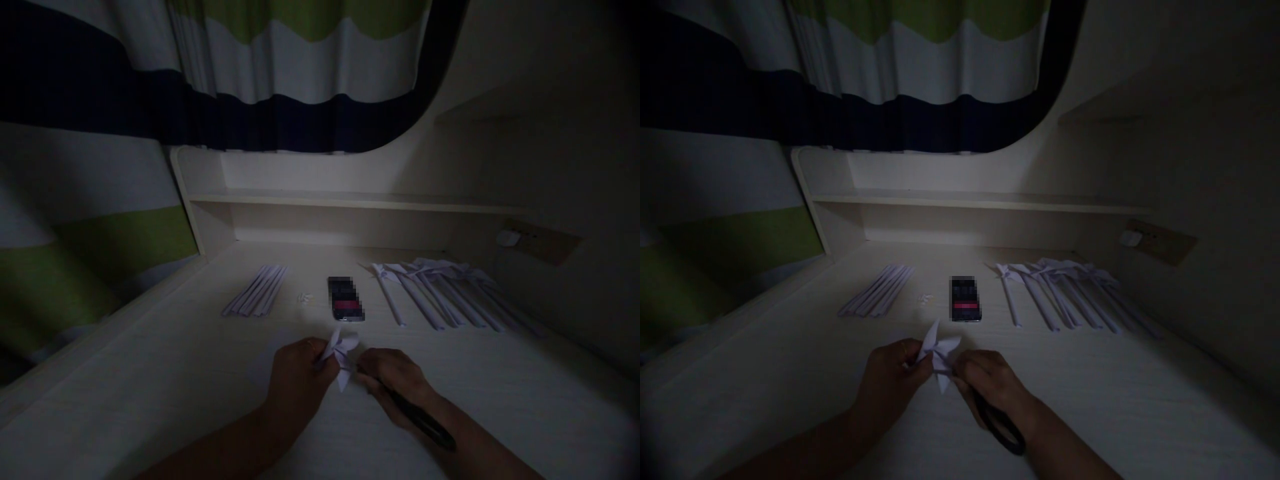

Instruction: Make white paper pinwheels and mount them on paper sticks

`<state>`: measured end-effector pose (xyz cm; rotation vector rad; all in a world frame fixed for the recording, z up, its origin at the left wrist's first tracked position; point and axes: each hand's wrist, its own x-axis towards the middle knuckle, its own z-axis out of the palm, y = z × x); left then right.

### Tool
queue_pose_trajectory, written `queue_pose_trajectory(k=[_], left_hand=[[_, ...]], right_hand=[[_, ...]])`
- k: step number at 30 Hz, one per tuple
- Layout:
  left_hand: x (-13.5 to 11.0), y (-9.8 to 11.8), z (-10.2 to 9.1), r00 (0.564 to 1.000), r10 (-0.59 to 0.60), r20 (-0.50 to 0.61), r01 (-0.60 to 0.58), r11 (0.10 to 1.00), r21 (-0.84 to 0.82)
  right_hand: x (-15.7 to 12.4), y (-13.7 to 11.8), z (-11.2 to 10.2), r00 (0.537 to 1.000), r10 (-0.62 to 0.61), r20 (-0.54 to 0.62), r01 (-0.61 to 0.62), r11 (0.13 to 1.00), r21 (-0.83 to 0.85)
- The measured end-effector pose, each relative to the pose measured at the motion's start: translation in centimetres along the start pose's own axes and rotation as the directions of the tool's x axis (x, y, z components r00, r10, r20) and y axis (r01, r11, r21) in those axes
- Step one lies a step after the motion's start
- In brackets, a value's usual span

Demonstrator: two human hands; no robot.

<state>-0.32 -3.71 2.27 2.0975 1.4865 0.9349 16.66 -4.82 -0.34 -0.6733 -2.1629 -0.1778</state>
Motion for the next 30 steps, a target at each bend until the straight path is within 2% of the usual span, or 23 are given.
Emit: queue_pose_trajectory(k=[1,2,4,5,7,9,11,12,14,15,16,17,18,19,20,21,23,26,28,30], left_hand=[[-0.1,0.1,0.0,1.000,-0.009,-0.024,0.009,1.000,-0.029],[-0.1,0.1,0.1,0.998,-0.016,-0.055,0.013,0.998,-0.053],[-0.2,0.1,0.2,0.992,-0.020,-0.125,0.010,0.997,-0.082],[-0.2,0.1,0.3,0.988,-0.019,-0.151,0.005,0.996,-0.089],[-0.2,0.0,0.5,0.983,-0.013,-0.185,-0.004,0.996,-0.093],[-0.2,-0.2,0.8,0.979,0.004,-0.205,-0.021,0.996,-0.081],[-0.1,-0.4,1.0,0.974,0.041,-0.222,-0.054,0.997,-0.054],[0.0,-0.5,1.1,0.971,0.065,-0.231,-0.076,0.996,-0.037],[0.0,-0.7,1.2,0.966,0.107,-0.236,-0.110,0.994,-0.002],[0.0,-0.7,1.2,0.965,0.120,-0.232,-0.120,0.993,0.012],[0.1,-0.8,1.2,0.967,0.125,-0.223,-0.124,0.992,0.022],[0.1,-0.8,1.2,0.971,0.121,-0.206,-0.118,0.993,0.029],[0.1,-0.8,1.1,0.978,0.107,-0.180,-0.103,0.994,0.031],[0.2,-0.8,1.1,0.985,0.086,-0.152,-0.083,0.996,0.029],[0.2,-0.7,1.0,0.990,0.063,-0.124,-0.060,0.998,0.023],[0.3,-0.7,0.9,0.995,0.041,-0.094,-0.040,0.999,0.015],[0.4,-0.6,0.8,0.999,0.016,-0.043,-0.016,1.000,-0.011],[0.5,-0.6,0.7,1.000,0.002,0.001,-0.002,0.999,-0.043],[0.5,-0.7,0.8,1.000,-0.012,0.007,0.012,0.998,-0.056],[0.4,-0.6,0.8,1.000,-0.027,0.014,0.028,0.998,-0.062]], right_hand=[[-0.1,-0.4,0.5,0.994,0.096,-0.059,-0.094,0.995,0.035],[-0.1,-1.0,1.0,0.968,0.237,-0.083,-0.230,0.969,0.086],[0.1,-2.2,1.8,0.856,0.510,-0.084,-0.474,0.840,0.265],[0.3,-2.8,2.1,0.793,0.605,-0.079,-0.538,0.755,0.375],[0.9,-3.8,2.6,0.689,0.724,-0.034,-0.589,0.586,0.556],[1.4,-4.4,2.9,0.606,0.795,0.020,-0.596,0.437,0.674],[1.8,-4.7,3.2,0.554,0.831,0.051,-0.582,0.342,0.738],[1.9,-4.7,3.2,0.542,0.839,0.051,-0.572,0.324,0.754],[1.7,-4.3,3.2,0.551,0.833,0.046,-0.567,0.334,0.754],[1.5,-4.0,3.2,0.572,0.820,0.041,-0.573,0.363,0.735],[1.2,-3.5,3.0,0.614,0.788,0.038,-0.584,0.422,0.693],[0.8,-2.8,2.8,0.671,0.741,0.033,-0.583,0.500,0.640],[0.4,-2.1,2.5,0.751,0.659,0.030,-0.565,0.619,0.546],[0.0,-1.4,2.2,0.846,0.532,0.032,-0.498,0.768,0.403],[-0.4,-0.7,1.8,0.918,0.396,0.016,-0.384,0.878,0.284],[-0.7,-0.1,1.4,0.959,0.278,0.053,-0.283,0.936,0.210],[-0.8,0.7,0.7,0.991,0.104,0.090,-0.113,0.988,0.103],[-0.4,0.9,0.1,0.992,0.009,0.124,-0.014,0.999,0.036],[-0.1,0.5,0.1,0.989,0.067,0.133,-0.075,0.996,0.056],[0.0,0.0,0.5,0.955,0.265,0.132,-0.282,0.950,0.137]])
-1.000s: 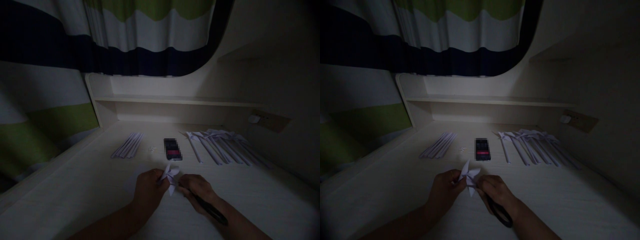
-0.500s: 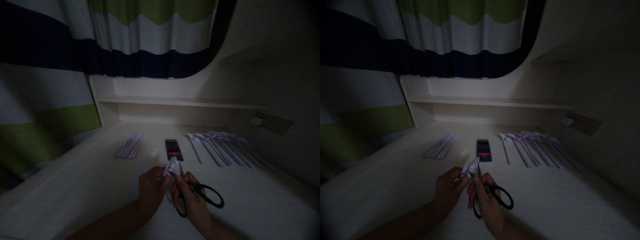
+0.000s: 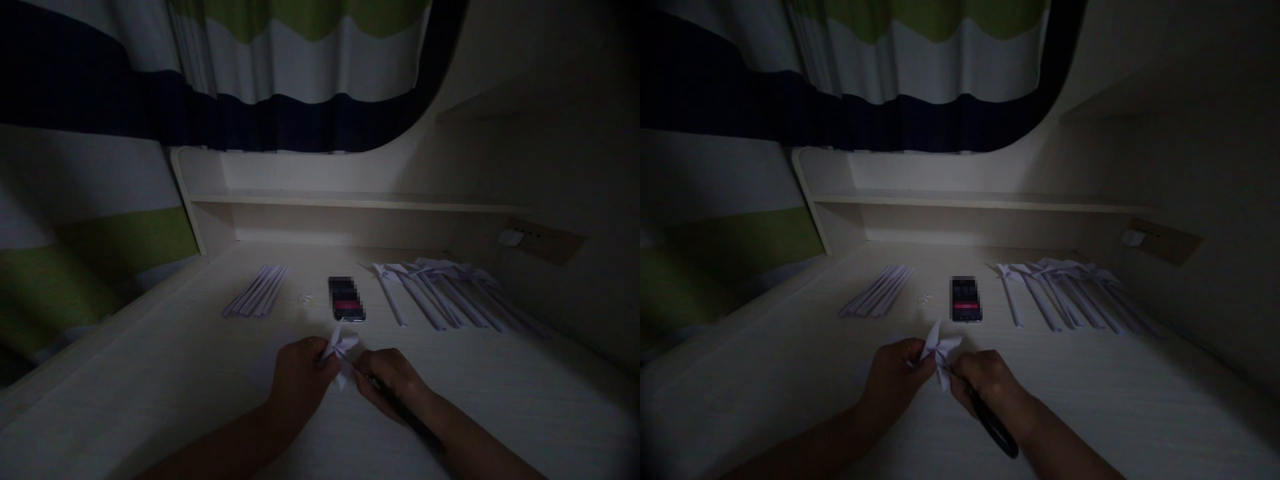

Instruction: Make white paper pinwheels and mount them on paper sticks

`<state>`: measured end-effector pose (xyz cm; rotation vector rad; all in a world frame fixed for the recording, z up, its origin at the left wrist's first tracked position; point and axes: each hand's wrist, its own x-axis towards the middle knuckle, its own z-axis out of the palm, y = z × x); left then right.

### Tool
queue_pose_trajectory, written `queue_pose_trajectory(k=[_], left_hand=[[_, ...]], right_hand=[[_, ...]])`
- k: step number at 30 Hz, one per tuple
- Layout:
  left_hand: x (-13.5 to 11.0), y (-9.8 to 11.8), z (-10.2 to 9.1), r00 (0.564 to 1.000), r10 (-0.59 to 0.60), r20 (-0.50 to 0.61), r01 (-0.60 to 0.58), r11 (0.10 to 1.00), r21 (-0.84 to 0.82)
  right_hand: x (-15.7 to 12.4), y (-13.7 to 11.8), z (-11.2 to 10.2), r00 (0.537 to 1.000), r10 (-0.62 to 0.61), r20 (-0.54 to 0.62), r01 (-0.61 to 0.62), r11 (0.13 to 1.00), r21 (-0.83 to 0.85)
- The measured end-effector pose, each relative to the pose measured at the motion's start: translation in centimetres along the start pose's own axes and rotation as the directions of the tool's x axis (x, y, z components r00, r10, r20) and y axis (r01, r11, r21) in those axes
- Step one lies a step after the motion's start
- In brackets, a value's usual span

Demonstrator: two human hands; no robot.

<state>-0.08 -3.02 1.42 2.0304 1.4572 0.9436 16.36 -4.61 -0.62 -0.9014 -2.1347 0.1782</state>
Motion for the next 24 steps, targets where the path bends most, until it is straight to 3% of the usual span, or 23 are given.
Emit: queue_pose_trajectory(k=[2,4,6,8,10,12,14,16,18,20,22,24], left_hand=[[-0.1,0.1,0.0,1.000,-0.016,0.007,0.016,1.000,0.001],[-0.2,0.1,0.2,1.000,-0.022,0.007,0.022,1.000,0.007],[-0.3,0.1,0.3,1.000,-0.025,-0.002,0.025,1.000,0.002],[-0.4,0.0,0.6,0.999,-0.039,-0.014,0.039,0.999,-0.034],[-0.4,-0.2,0.9,0.998,-0.064,-0.025,0.062,0.994,-0.088],[-0.3,-0.3,1.1,0.996,-0.087,-0.033,0.082,0.988,-0.132],[-0.3,-0.3,1.1,0.994,-0.098,-0.040,0.091,0.984,-0.150],[-0.3,-0.3,1.1,0.994,-0.098,-0.041,0.090,0.983,-0.160],[-0.4,-0.3,1.0,0.995,-0.093,-0.028,0.087,0.981,-0.172],[-0.4,-0.2,0.9,0.996,-0.085,-0.014,0.081,0.980,-0.180],[-0.5,-0.1,0.8,0.997,-0.076,-0.009,0.073,0.982,-0.174],[-0.6,-0.1,0.8,0.996,-0.081,-0.024,0.076,0.985,-0.157]], right_hand=[[0.1,-0.3,0.6,0.951,0.310,-0.005,-0.303,0.932,0.199],[0.2,-0.7,1.1,0.827,0.560,0.046,-0.523,0.738,0.426],[0.3,-1.0,1.4,0.745,0.663,0.074,-0.575,0.582,0.575],[0.4,-1.2,1.5,0.730,0.681,0.059,-0.559,0.544,0.626],[0.3,-1.3,1.5,0.766,0.641,0.039,-0.545,0.617,0.567],[0.0,-1.1,1.4,0.851,0.526,-0.001,-0.477,0.772,0.419],[-0.2,-0.7,1.2,0.944,0.325,-0.057,-0.307,0.928,0.213],[-0.3,-0.2,0.8,0.993,0.086,-0.079,-0.085,0.996,0.017],[-0.2,0.3,0.3,0.992,-0.120,-0.034,0.116,0.987,-0.109],[-0.2,0.5,-0.2,0.971,-0.230,0.058,0.237,0.959,-0.158],[-0.1,0.4,-0.4,0.962,-0.246,0.121,0.264,0.951,-0.161],[-0.2,0.0,-0.2,0.985,-0.158,0.074,0.167,0.975,-0.145]])
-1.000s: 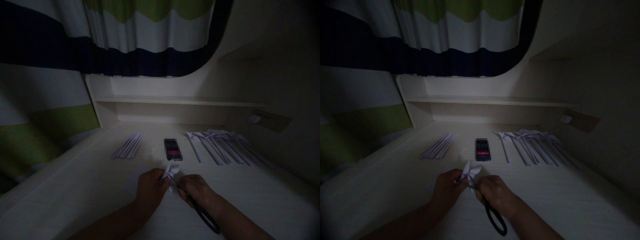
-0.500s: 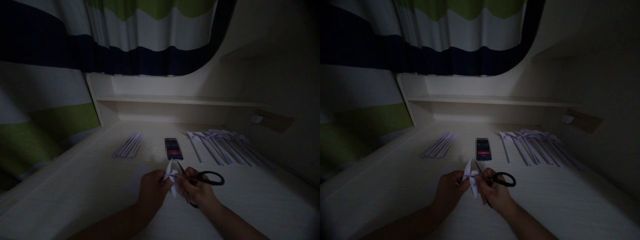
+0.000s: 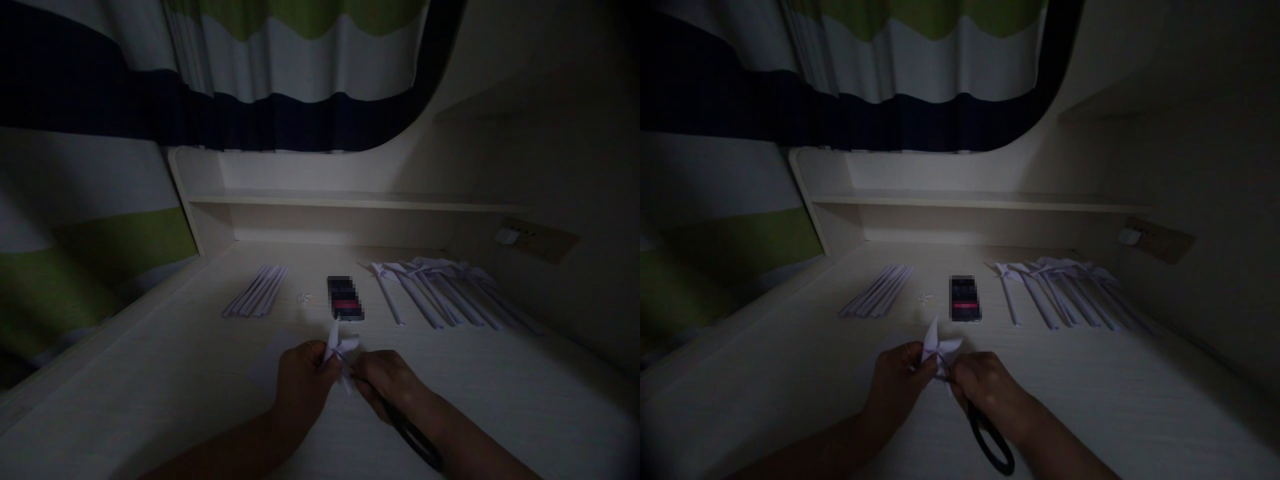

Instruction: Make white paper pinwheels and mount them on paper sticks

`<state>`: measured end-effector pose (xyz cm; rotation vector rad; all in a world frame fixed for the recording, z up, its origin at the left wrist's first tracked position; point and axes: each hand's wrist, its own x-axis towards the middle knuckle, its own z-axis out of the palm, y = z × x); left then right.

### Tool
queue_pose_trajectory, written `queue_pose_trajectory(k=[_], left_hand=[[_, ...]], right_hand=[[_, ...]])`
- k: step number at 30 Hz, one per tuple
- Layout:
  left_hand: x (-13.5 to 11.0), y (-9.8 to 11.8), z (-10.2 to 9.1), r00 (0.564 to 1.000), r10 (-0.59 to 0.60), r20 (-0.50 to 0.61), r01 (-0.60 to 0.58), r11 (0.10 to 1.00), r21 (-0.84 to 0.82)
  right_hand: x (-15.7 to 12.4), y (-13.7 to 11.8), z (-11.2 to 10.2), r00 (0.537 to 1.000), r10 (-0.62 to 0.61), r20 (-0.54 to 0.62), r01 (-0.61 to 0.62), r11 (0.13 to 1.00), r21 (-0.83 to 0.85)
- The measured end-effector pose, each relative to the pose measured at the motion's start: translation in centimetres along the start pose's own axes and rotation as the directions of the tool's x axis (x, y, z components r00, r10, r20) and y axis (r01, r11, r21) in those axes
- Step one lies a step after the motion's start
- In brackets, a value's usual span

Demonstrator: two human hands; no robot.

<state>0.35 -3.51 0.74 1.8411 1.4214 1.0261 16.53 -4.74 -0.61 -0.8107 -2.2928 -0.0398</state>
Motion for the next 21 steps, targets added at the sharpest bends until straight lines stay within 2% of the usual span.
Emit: queue_pose_trajectory(k=[2,4,6,8,9,10,13,15,16,17,18,19,20,21], left_hand=[[0.0,0.1,0.0,1.000,0.000,-0.030,0.001,1.000,0.014],[-0.1,0.3,-0.1,0.997,0.016,-0.070,-0.015,1.000,0.023],[-0.1,0.4,-0.1,0.994,0.041,-0.105,-0.038,0.999,0.029],[-0.2,0.5,-0.2,0.989,0.060,-0.132,-0.055,0.997,0.045],[-0.2,0.5,-0.2,0.988,0.070,-0.138,-0.063,0.996,0.056],[-0.2,0.5,-0.2,0.986,0.083,-0.142,-0.074,0.995,0.069],[-0.3,0.3,-0.1,0.982,0.122,-0.144,-0.108,0.989,0.103],[-0.3,0.1,-0.1,0.982,0.122,-0.147,-0.106,0.988,0.111],[-0.2,0.1,0.0,0.984,0.111,-0.143,-0.095,0.989,0.113],[-0.2,0.0,0.0,0.987,0.096,-0.128,-0.082,0.990,0.116],[-0.1,-0.1,0.1,0.991,0.080,-0.104,-0.068,0.991,0.120],[0.0,-0.2,0.1,0.995,0.064,-0.072,-0.054,0.991,0.125],[0.1,-0.2,0.1,0.998,0.048,-0.037,-0.043,0.991,0.129],[0.2,-0.3,0.1,0.999,0.035,-0.002,-0.035,0.991,0.129]], right_hand=[[0.2,-0.8,0.5,0.976,0.186,-0.114,-0.176,0.980,0.097],[0.6,-1.7,1.2,0.887,0.425,-0.179,-0.363,0.883,0.298],[1.1,-2.5,1.6,0.744,0.661,-0.098,-0.515,0.660,0.547],[1.6,-3.1,1.9,0.633,0.773,0.037,-0.552,0.418,0.722],[1.8,-3.3,2.0,0.610,0.789,0.075,-0.532,0.337,0.777],[2.0,-3.4,2.1,0.605,0.792,0.087,-0.499,0.292,0.816],[2.0,-3.1,2.2,0.617,0.784,0.072,-0.462,0.286,0.839],[1.6,-2.6,2.3,0.643,0.762,0.076,-0.518,0.359,0.776],[1.3,-2.1,2.3,0.683,0.729,0.050,-0.535,0.453,0.713],[1.0,-1.7,2.2,0.743,0.669,0.010,-0.527,0.577,0.624],[0.7,-1.2,2.1,0.826,0.561,-0.051,-0.466,0.731,0.498],[0.4,-0.7,1.8,0.914,0.397,-0.088,-0.346,0.873,0.344],[0.2,-0.2,1.5,0.971,0.226,-0.080,-0.207,0.958,0.201],[0.0,0.1,1.1,0.988,0.145,-0.054,-0.134,0.976,0.169]])
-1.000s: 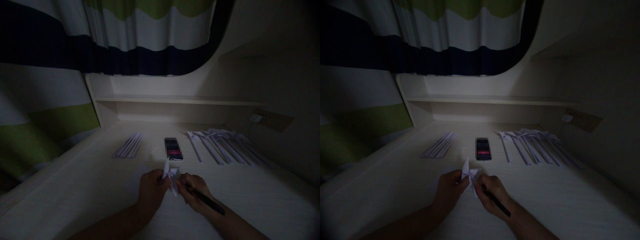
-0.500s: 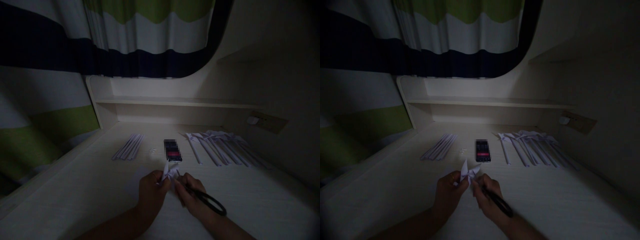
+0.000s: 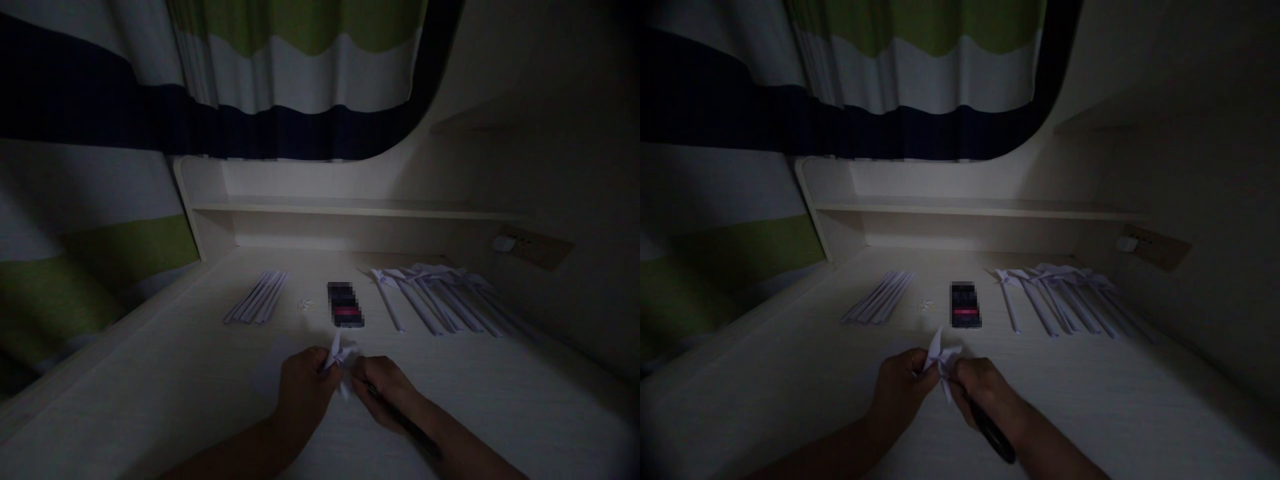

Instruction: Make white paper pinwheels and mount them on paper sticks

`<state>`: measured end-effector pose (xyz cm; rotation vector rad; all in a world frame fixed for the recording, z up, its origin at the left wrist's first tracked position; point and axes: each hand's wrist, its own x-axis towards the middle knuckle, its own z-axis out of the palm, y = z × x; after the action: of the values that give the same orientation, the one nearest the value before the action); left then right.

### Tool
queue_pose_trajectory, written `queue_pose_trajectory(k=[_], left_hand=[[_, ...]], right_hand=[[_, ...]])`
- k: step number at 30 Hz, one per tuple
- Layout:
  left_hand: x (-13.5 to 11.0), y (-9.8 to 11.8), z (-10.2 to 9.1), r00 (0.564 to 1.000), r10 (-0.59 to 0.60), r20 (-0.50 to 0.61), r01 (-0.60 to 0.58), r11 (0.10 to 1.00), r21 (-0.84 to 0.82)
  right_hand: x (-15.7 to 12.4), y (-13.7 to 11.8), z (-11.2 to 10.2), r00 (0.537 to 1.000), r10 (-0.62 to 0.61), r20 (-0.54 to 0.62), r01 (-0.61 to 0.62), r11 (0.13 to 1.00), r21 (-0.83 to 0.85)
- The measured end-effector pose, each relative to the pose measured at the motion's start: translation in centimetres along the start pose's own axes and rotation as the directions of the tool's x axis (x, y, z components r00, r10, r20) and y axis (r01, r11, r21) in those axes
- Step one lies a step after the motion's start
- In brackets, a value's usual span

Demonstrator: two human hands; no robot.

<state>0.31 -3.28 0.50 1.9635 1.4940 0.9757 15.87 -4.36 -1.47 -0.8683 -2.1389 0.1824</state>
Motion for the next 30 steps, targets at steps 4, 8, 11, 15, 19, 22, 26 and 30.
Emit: queue_pose_trajectory(k=[4,8,11,15,19,22,26,30], left_hand=[[-0.1,0.2,-0.2,0.997,-0.006,0.071,0.008,0.999,-0.036],[-0.5,0.5,-0.3,0.999,-0.017,0.043,0.021,0.997,-0.076],[-0.6,0.5,-0.1,0.999,-0.034,-0.010,0.033,0.993,-0.117],[-0.5,0.5,0.0,0.998,-0.028,-0.060,0.021,0.993,-0.117],[-0.4,0.7,-0.1,0.997,-0.022,-0.077,0.013,0.993,-0.117],[-0.4,0.8,-0.2,0.997,-0.011,-0.072,0.004,0.995,-0.099],[-0.4,0.6,-0.1,0.997,-0.010,-0.071,0.003,0.996,-0.089],[-0.4,0.4,0.0,0.997,-0.026,-0.068,0.019,0.994,-0.111]], right_hand=[[-0.1,0.0,-1.5,0.974,-0.152,0.170,0.174,0.977,-0.122],[0.0,-0.9,-1.3,0.998,0.022,0.050,-0.021,0.999,-0.028],[0.4,-1.7,-0.3,0.901,0.433,-0.004,-0.417,0.870,0.264],[1.0,-2.5,0.7,0.751,0.656,0.072,-0.541,0.549,0.637],[1.1,-2.7,1.1,0.743,0.668,0.045,-0.510,0.521,0.684],[1.1,-2.6,1.2,0.737,0.675,0.029,-0.508,0.525,0.682],[1.2,-2.6,1.2,0.733,0.680,0.015,-0.498,0.523,0.691],[1.3,-2.7,1.1,0.745,0.667,0.025,-0.511,0.546,0.664]])
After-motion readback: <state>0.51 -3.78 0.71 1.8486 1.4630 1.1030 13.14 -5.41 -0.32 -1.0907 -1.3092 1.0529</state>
